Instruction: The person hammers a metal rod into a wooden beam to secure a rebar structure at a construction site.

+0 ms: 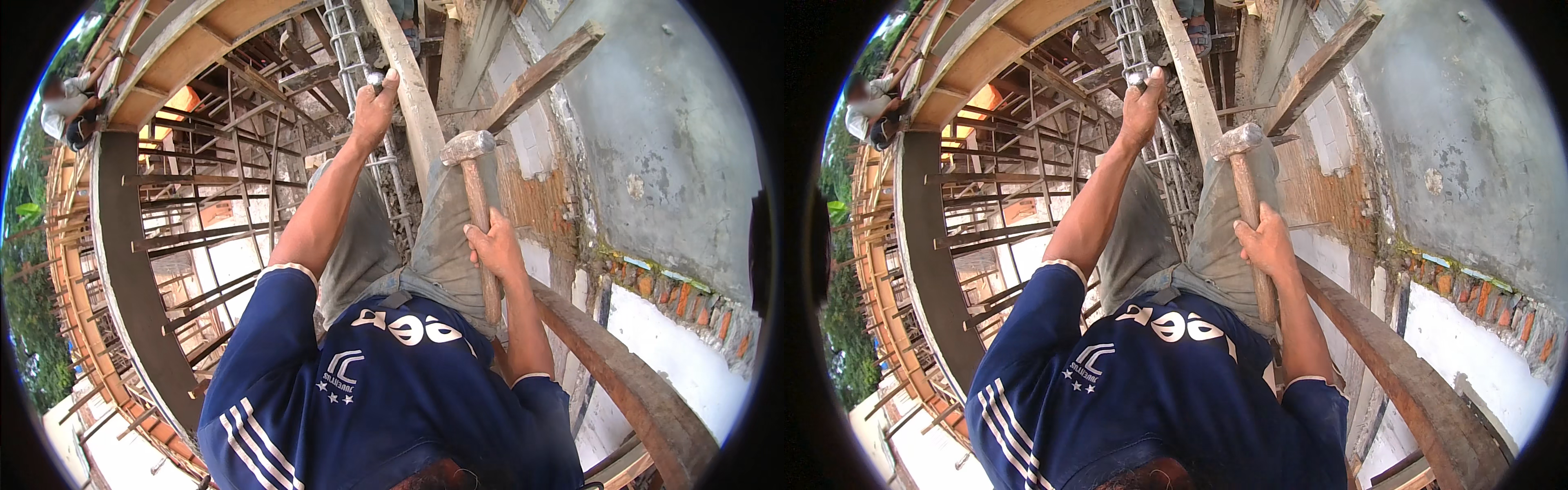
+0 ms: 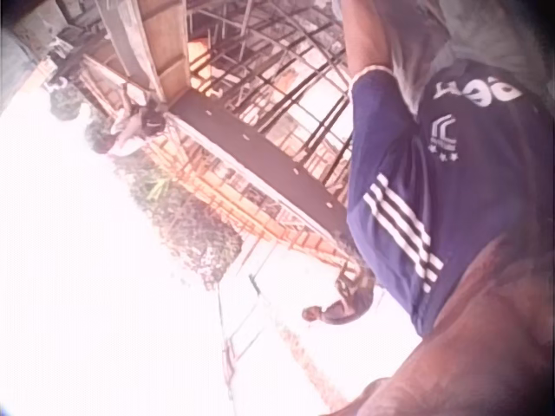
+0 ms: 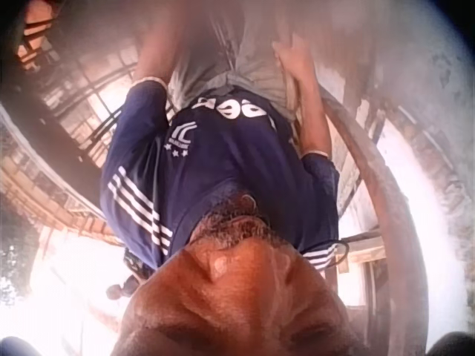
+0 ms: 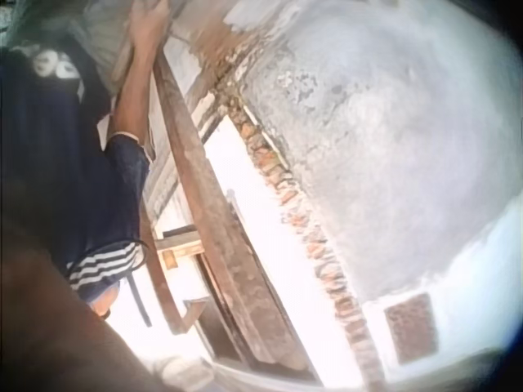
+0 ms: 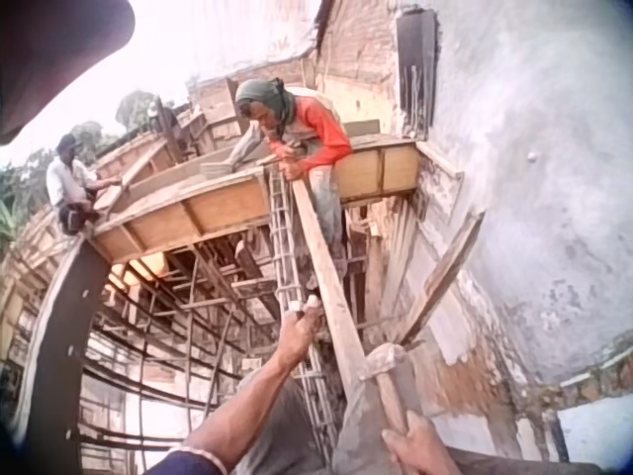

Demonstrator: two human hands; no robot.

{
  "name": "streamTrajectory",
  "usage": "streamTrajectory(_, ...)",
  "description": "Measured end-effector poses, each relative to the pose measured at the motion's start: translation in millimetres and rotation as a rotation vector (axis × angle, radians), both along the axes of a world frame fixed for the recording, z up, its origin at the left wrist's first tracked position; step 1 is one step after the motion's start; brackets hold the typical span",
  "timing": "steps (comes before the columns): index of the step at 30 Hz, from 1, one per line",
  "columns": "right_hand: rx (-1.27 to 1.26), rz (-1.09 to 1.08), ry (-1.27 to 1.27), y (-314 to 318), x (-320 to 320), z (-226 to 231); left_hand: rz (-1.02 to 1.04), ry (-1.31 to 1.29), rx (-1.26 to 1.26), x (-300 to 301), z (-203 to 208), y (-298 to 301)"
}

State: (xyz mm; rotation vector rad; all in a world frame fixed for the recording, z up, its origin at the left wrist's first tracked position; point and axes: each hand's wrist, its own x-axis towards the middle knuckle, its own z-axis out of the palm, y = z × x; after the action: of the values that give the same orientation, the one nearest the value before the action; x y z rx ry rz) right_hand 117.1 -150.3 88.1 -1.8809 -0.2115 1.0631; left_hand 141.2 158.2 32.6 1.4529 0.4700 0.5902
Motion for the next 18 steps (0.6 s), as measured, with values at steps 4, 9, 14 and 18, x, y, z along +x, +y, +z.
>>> streamTrajectory(4, 0.085, -0.02, -0.136, 4.7, 10.2, 53.2, 0.031, 0.037, 0.038, -15.0, 20.3, 3.8)
streamTrajectory(9, 0.527, -0.191, -0.407, 4.6, 20.1, 141.7, -0.009, 0.117, 0.161, -35.1, -17.8, -2.8)
streamTrajectory(14, 1.112, -0.241, -0.754, 18.7, 27.1, 246.8, -0.27, 0.195, 0.269, -42.2, -7.1, -15.0)
streamTrajectory(18, 1.037, -0.469, -0.901, 69.1, 21.5, 260.8, -0.337, 0.259, 0.399, -25.0, 3.6, -19.4)
